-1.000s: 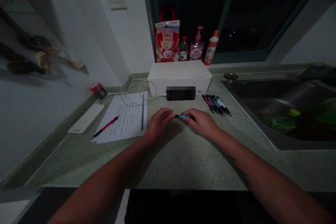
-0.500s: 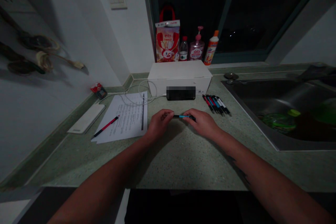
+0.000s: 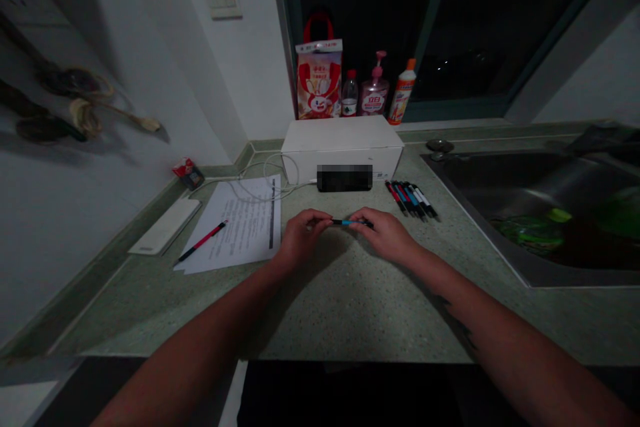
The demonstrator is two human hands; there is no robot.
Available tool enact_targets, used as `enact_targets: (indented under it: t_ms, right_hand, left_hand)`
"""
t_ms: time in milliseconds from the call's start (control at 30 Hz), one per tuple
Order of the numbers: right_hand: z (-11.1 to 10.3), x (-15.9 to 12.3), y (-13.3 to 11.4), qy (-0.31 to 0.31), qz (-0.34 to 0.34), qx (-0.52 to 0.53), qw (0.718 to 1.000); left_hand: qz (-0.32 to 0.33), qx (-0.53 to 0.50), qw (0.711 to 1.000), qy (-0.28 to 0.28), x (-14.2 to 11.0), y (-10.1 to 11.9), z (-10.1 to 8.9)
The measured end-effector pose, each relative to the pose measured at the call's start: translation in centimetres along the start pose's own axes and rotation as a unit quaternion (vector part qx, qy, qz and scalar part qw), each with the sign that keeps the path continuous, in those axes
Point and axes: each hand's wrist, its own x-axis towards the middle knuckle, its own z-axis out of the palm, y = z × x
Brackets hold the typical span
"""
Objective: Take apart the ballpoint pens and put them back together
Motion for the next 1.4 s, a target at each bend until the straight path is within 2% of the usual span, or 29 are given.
enact_targets:
  t_ms: [167,267,333,433,600,733,1233,1333,1400]
  right_hand:
    - [-0.1,0.3,0.3,0.022,0.015,0.046,0.999]
    - [-0.2,0.7,0.8,0.063,0.051,0.164,0.983]
    - [-0.4,1.0,1.0,0.084,0.081,0.269,0.956]
    - [-0.6,1.3,1.0,0.108,0.1,0.37,0.917]
    - [0.0,1.3,0.2,0.089,0.124,0.433,0.888]
    - [0.9,1.2,0.1,0.077,0.142,0.44,0.883]
    - [0.6,1.3,0.2,0.078,0.138,0.435,0.886]
    - [0.8,1.2,0.1,0.055,0.139,0.433,0.889]
    - [1.3,1.0,0.0,0.018,0.131,0.425,0.896]
  left_hand:
    - [-0.006,-0.001,1.0,0.026,0.0,0.5,0.1]
    - [-0.026,-0.001,0.998,0.054,0.1,0.6,0.1]
    - [-0.038,-0.014,0.998,0.043,0.1,0.6,0.1]
    - [-0.033,-0.062,0.997,-0.041,-0.2,0.7,0.2]
    - [-0.03,-0.116,0.968,-0.221,-1.7,0.9,1.2]
    - [-0.055,-0.14,0.948,-0.279,-2.4,0.9,1.8]
    - [-0.062,-0.139,0.95,-0.273,-2.4,1.3,1.7]
    - [-0.042,-0.116,0.957,-0.261,-2.3,1.1,1.7]
    - [-0.026,-0.094,0.966,-0.24,-2.2,1.1,1.6]
